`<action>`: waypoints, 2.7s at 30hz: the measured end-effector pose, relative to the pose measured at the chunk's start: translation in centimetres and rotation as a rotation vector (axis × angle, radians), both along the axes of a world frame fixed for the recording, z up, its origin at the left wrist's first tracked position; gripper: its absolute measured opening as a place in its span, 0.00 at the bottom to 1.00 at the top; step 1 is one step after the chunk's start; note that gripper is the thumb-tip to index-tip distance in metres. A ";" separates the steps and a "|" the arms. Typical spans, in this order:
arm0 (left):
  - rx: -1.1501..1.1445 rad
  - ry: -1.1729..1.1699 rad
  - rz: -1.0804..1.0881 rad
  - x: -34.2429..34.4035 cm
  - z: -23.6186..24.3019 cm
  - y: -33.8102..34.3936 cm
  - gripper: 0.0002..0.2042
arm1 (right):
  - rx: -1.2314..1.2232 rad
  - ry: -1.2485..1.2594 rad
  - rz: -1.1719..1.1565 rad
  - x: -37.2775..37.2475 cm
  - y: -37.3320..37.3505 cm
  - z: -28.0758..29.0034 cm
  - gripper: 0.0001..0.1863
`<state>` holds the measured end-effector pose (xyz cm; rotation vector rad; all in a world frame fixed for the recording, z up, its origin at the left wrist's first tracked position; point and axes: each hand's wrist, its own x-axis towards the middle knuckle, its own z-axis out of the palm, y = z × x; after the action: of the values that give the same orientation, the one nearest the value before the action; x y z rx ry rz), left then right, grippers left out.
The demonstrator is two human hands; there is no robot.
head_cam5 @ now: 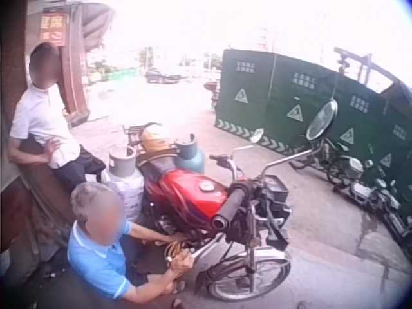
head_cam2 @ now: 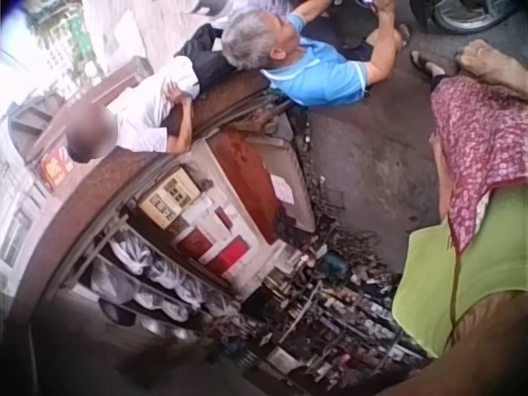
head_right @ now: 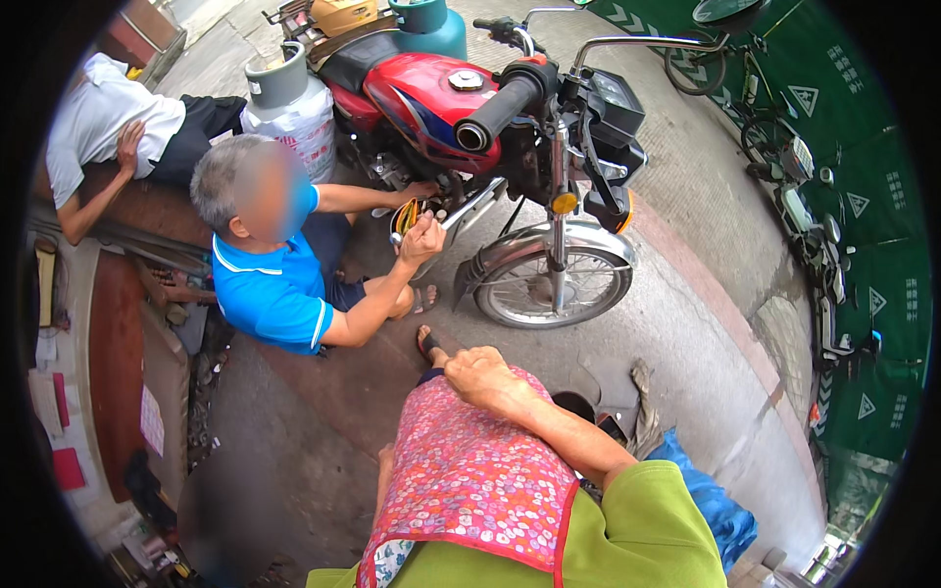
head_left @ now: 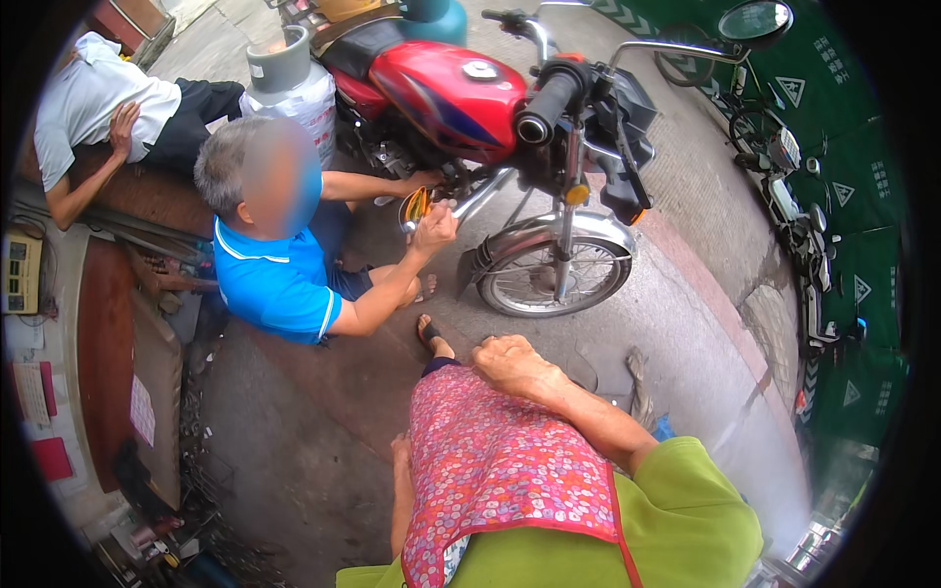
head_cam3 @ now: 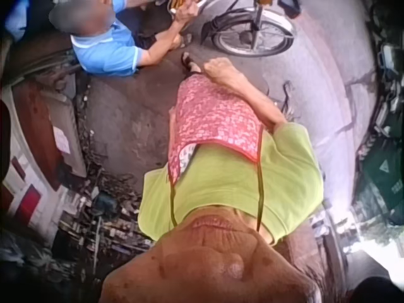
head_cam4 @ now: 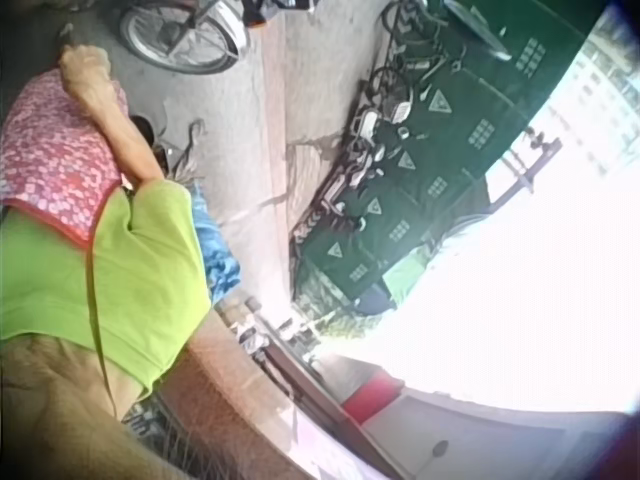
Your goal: The person retrieves a packaged inner tube from a shelf, removes it from the plastic bag, and carries it outside to a red motorcycle. The person hands the inner tube to a man working on the motorcycle's front wheel.
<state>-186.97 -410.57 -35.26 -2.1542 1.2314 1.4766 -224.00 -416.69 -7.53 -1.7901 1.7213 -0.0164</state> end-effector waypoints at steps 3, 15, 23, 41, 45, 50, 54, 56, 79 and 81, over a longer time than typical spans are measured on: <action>-0.052 0.090 0.058 -0.5 1.1 -1.0 0.20 | -0.022 0.020 -0.021 -0.4 0.3 -0.3 0.10; -0.068 -0.012 -0.134 -0.3 0.0 -2.0 0.22 | 0.025 0.017 -0.069 -1.5 0.6 -1.8 0.10; -0.008 -0.094 -0.216 -4.4 2.8 -3.6 0.20 | 0.161 0.021 -0.214 -4.2 3.3 -3.1 0.24; -0.024 0.139 -0.039 -25.8 1.9 -12.7 0.15 | 0.237 -0.067 -0.904 -20.3 21.9 -7.2 0.17; -0.009 0.141 -0.004 -36.6 1.7 -6.3 0.17 | 0.441 0.029 -1.037 -29.1 31.9 -9.4 0.18; -0.152 -0.037 -0.557 -49.5 2.8 5.3 0.21 | 0.393 0.190 -1.204 -41.6 45.1 -8.5 0.15; -0.155 0.068 -0.736 -59.2 4.3 10.3 0.22 | 0.274 0.384 -1.285 -50.2 50.3 -5.7 0.14; -0.109 0.119 -0.713 -63.4 4.9 11.5 0.21 | 0.155 0.438 -1.294 -53.6 50.2 -5.2 0.13; -0.309 0.391 -0.123 -89.2 12.4 0.9 0.20 | 0.316 0.273 -0.358 -84.3 15.6 -7.1 0.17; -0.433 0.426 -0.049 -89.9 12.8 0.1 0.21 | 0.300 0.322 -0.302 -86.6 10.2 -7.1 0.18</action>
<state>-276.88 -410.46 -22.48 -2.0898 1.8853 1.8505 -310.59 -406.45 -14.62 -1.3570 2.0800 0.4008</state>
